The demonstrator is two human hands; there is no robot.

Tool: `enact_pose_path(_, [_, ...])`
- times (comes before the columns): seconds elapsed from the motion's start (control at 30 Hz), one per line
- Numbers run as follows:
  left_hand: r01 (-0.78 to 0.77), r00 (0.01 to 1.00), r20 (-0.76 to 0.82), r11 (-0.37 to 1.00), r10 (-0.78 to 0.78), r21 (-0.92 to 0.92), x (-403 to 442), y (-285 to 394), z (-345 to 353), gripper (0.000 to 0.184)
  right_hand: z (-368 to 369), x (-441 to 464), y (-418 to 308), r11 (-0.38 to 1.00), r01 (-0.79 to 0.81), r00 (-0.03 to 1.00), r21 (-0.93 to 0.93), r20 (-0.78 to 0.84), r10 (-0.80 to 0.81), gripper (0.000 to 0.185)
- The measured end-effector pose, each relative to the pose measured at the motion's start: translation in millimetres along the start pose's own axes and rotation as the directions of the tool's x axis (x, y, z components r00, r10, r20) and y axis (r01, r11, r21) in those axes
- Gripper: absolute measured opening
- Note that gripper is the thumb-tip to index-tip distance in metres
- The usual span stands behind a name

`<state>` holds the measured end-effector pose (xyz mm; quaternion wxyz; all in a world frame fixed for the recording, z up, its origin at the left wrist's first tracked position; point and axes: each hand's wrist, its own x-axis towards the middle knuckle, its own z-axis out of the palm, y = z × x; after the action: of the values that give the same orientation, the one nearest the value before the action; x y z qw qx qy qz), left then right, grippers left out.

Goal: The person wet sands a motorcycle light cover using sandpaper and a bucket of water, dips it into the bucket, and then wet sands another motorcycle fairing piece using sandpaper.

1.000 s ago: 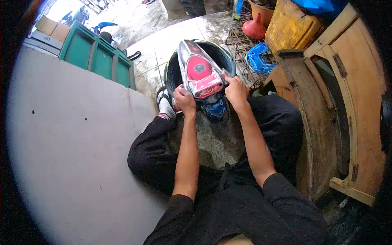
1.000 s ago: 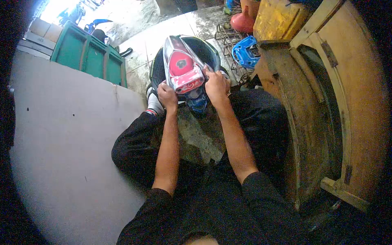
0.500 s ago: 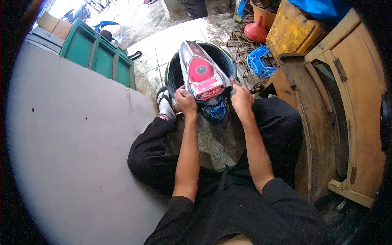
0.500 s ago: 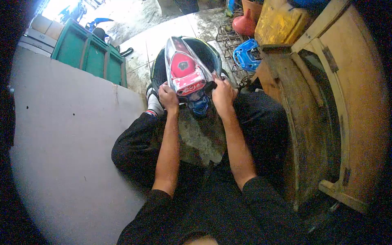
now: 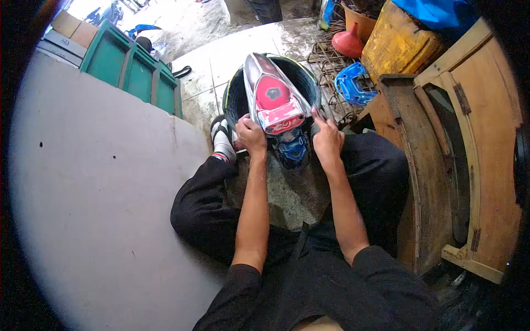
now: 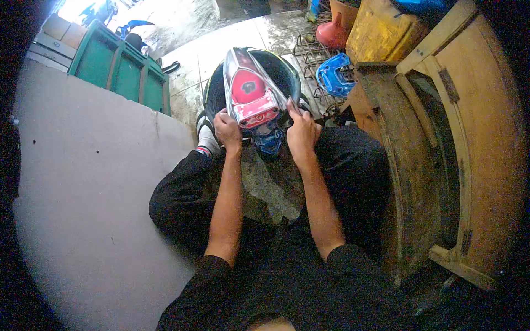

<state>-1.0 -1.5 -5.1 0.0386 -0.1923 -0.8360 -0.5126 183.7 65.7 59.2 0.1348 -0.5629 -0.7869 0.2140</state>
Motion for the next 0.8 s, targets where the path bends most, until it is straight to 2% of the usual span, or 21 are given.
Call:
enact_pose_path(0.3, [0.006, 1.000, 0.025, 0.999, -0.007, 0.041, 0.4, -3.2, -1.0, 0.039, -0.6, 20.6, -7.2, 0.996, 0.064, 0.996, -0.056, -0.051, -0.067, 0.056])
enact_pose_path(0.43, [0.012, 1.000, 0.006, 1.000, -0.012, 0.008, 0.0, 2.5, -3.6, 0.035, -1.2, -1.1, -5.6, 0.996, 0.091, 0.993, 0.020, -0.076, -0.090, 0.058])
enact_pose_path(0.5, [-0.008, 1.000, 0.016, 1.000, 0.008, 0.012, -1.0, 3.7, -4.0, 0.034, 3.8, 5.9, -5.8, 0.995, 0.064, 0.997, -0.071, -0.027, -0.066, 0.051])
enact_pose_path(0.53, [0.053, 0.997, 0.064, 0.998, -0.054, 0.015, -0.5, 1.6, -4.5, 0.040, 6.7, 15.3, -6.2, 0.993, 0.113, 0.990, -0.024, -0.085, -0.115, 0.047])
enact_pose_path(0.7, [0.045, 0.997, 0.065, 0.998, -0.047, 0.037, -0.8, 4.1, -5.3, 0.041, 8.3, 23.0, -5.2, 0.991, 0.131, 0.985, 0.008, -0.112, -0.130, 0.045])
enact_pose_path(0.8, [0.022, 1.000, 0.021, 1.000, -0.022, 0.019, -1.6, 0.2, -2.5, 0.035, -6.6, 4.5, -7.7, 0.999, 0.042, 0.999, 0.006, 0.007, -0.042, 0.051])
